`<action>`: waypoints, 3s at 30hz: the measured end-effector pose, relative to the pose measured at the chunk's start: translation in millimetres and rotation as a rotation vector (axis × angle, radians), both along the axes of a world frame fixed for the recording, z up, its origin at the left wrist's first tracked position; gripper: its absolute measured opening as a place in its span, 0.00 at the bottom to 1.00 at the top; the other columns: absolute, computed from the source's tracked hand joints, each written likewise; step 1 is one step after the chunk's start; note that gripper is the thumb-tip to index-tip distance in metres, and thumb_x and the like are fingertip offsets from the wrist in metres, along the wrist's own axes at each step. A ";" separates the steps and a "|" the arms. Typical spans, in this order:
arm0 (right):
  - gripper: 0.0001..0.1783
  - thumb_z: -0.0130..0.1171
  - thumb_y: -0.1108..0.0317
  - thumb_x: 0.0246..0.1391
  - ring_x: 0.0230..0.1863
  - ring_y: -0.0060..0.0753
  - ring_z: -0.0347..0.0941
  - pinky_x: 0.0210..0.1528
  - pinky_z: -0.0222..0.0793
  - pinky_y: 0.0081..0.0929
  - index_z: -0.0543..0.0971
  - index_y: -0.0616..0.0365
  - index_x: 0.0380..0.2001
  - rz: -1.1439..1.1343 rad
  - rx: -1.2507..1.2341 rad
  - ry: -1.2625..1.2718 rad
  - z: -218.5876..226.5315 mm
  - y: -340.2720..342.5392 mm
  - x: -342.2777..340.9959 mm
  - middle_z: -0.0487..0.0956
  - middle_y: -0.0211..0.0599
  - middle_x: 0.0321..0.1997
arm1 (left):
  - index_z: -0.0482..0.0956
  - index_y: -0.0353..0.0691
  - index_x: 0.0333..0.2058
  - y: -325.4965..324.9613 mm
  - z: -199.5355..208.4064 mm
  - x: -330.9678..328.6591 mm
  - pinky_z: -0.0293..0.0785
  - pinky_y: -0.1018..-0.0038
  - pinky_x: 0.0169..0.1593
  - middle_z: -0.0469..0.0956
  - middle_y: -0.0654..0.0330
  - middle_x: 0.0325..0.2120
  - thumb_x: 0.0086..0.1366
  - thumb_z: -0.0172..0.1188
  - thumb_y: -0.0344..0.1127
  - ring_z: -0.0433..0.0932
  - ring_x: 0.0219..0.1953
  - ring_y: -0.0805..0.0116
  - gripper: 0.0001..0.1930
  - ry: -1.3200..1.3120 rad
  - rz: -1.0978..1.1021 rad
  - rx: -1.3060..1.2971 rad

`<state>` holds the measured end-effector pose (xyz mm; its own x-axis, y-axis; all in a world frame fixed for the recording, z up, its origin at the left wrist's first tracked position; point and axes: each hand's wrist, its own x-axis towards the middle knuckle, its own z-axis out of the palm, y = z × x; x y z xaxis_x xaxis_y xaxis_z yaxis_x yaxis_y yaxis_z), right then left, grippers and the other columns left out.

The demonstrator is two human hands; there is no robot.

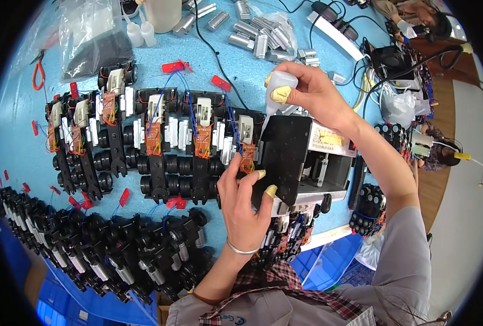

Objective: Assembling small mechanical components of a toy using an electric screwdriver and glue.

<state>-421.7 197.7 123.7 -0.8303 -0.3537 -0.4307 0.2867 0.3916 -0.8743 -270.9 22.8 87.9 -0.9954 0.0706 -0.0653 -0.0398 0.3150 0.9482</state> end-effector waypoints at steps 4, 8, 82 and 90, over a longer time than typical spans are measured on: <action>0.17 0.55 0.76 0.45 0.41 0.18 0.69 0.45 0.66 0.20 0.69 0.62 0.42 -0.005 -0.002 0.004 -0.9 1.0 1.1 0.73 0.29 0.38 | 0.71 0.35 0.36 2.1 -3.3 -1.8 0.60 0.64 0.51 0.63 0.47 0.52 0.45 0.58 0.23 0.64 0.49 0.49 0.15 0.006 0.001 -0.005; 0.17 0.55 0.76 0.46 0.42 0.19 0.69 0.45 0.66 0.20 0.69 0.61 0.42 -0.048 0.007 0.012 4.9 -2.1 2.7 0.73 0.29 0.39 | 0.71 0.34 0.36 0.9 -4.1 -4.8 0.61 0.64 0.50 0.63 0.47 0.52 0.46 0.57 0.22 0.64 0.48 0.50 0.15 0.010 0.004 -0.016; 0.16 0.61 0.68 0.44 0.36 0.22 0.71 0.39 0.65 0.19 0.72 0.63 0.37 0.075 -0.029 0.385 19.4 -55.5 -15.9 0.74 0.33 0.34 | 0.71 0.36 0.36 -31.7 -10.2 -22.0 0.57 0.56 0.51 0.60 0.43 0.51 0.46 0.57 0.26 0.61 0.49 0.44 0.14 0.106 0.181 -0.162; 0.18 0.61 0.66 0.43 0.35 0.28 0.71 0.37 0.65 0.22 0.72 0.63 0.37 0.325 0.085 0.644 18.6 -83.7 -31.8 0.74 0.36 0.33 | 0.71 0.35 0.34 -31.6 -3.6 -22.7 0.57 0.56 0.51 0.60 0.43 0.51 0.45 0.59 0.24 0.60 0.50 0.44 0.14 0.126 0.154 -0.174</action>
